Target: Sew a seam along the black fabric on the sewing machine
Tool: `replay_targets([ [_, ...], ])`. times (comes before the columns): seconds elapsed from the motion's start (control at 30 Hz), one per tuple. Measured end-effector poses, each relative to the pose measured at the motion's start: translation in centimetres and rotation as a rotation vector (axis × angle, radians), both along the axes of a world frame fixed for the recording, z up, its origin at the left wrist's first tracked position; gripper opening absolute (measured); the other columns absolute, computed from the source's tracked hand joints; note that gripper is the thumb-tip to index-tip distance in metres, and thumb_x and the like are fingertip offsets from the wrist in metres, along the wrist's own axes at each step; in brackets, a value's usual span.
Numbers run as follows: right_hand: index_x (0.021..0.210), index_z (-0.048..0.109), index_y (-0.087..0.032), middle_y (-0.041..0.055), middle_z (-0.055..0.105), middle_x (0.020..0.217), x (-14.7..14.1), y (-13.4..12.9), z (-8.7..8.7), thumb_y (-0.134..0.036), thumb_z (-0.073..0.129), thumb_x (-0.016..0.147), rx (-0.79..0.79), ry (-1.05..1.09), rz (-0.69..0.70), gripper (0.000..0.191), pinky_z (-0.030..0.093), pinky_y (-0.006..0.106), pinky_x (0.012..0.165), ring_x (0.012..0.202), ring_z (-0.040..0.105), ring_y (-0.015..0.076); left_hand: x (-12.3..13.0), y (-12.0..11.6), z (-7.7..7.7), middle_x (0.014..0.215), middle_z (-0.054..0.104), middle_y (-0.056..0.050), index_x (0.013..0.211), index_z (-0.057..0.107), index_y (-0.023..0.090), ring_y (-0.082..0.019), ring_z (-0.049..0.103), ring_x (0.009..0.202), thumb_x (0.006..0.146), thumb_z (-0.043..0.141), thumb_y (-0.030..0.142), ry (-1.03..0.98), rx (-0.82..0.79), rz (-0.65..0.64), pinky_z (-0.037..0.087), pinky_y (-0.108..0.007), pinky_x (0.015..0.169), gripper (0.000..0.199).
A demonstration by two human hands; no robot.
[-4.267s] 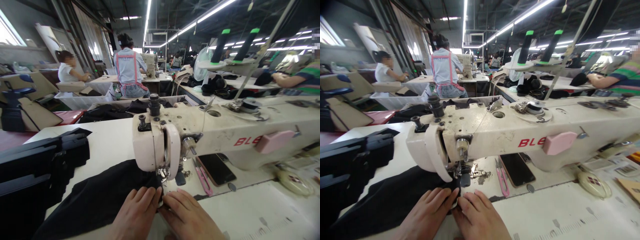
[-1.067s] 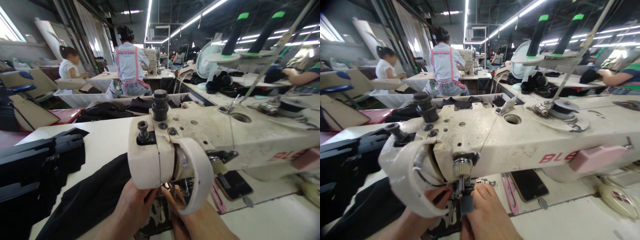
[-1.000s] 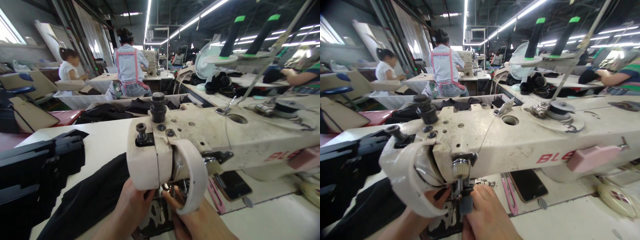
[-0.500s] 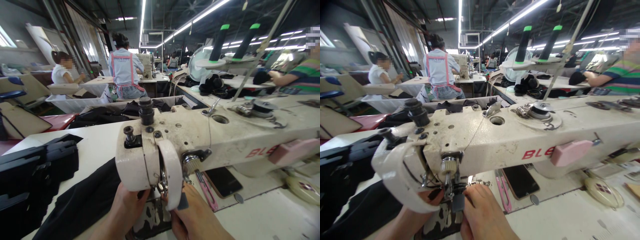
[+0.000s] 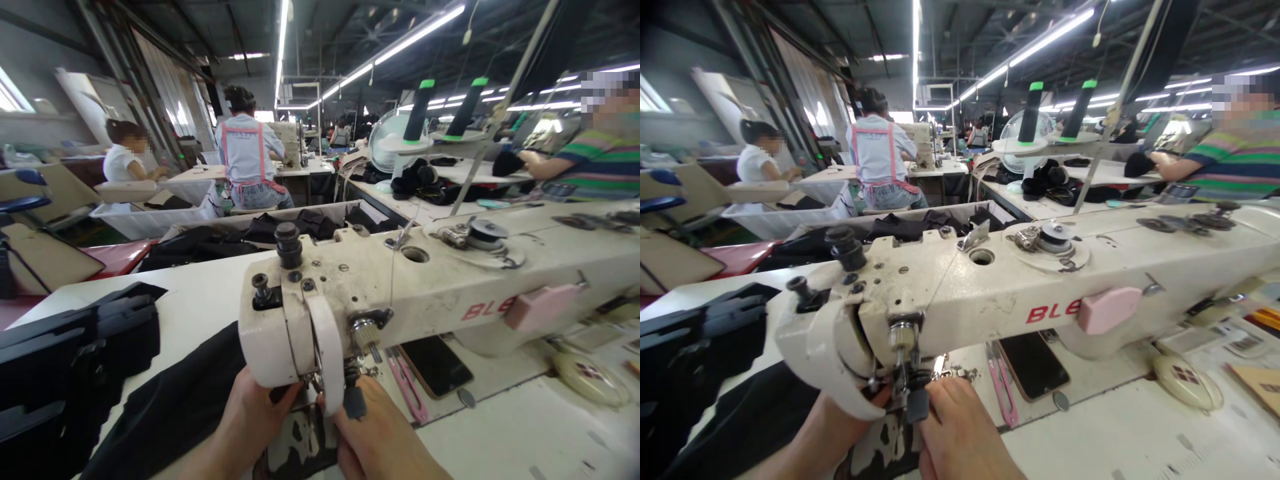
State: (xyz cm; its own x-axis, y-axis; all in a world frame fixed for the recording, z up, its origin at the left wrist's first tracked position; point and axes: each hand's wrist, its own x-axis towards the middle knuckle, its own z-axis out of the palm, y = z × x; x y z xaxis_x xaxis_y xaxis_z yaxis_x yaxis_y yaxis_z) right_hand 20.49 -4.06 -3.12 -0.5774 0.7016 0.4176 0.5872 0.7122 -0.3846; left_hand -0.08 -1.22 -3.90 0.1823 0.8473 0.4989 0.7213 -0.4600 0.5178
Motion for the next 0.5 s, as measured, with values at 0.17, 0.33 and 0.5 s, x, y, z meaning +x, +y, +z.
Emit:
replay_targets([
  [0.17, 0.108, 0.061, -0.011, 0.0149, 0.062, 0.097, 0.1, -0.7, 1.2, 0.001, 0.046, 0.067, -0.038, 0.022, 0.011, 0.045, 0.05, 0.044, 0.079, 0.09, 0.055, 0.0294, 0.5, -0.2, 0.7, 0.07, 0.073, -0.008, 0.071, 0.067, 0.019, -0.023, 0.07, 0.068, 0.081, 0.053, 0.026, 0.009, -0.024, 0.032, 0.057, -0.034, 0.068, 0.018],
  [0.33, 0.114, 0.058, -0.015, 0.0125, 0.057, 0.109, 0.4, -0.8, 1.6, 0.002, 0.047, 0.071, -0.134, 0.06, 0.003, 0.048, 0.047, 0.043, 0.089, 0.102, 0.051, 0.0274, 1.3, -0.6, 2.0, 0.063, 0.066, -0.006, 0.058, 0.055, 0.022, -0.026, 0.066, 0.07, 0.081, 0.049, 0.03, 0.028, -0.119, 0.04, 0.055, -0.039, 0.072, 0.025],
  [0.5, 0.117, 0.058, -0.019, 0.0113, 0.058, 0.11, 0.6, -1.7, 1.6, -0.001, 0.047, 0.074, -0.19, 0.176, 0.035, 0.047, 0.048, 0.043, 0.09, 0.103, 0.054, 0.0257, -0.8, -2.7, 3.6, 0.068, 0.061, -0.003, 0.07, 0.05, 0.021, -0.021, 0.061, 0.066, 0.087, 0.043, 0.026, -0.009, -0.231, 0.154, 0.053, -0.033, 0.063, 0.019],
])
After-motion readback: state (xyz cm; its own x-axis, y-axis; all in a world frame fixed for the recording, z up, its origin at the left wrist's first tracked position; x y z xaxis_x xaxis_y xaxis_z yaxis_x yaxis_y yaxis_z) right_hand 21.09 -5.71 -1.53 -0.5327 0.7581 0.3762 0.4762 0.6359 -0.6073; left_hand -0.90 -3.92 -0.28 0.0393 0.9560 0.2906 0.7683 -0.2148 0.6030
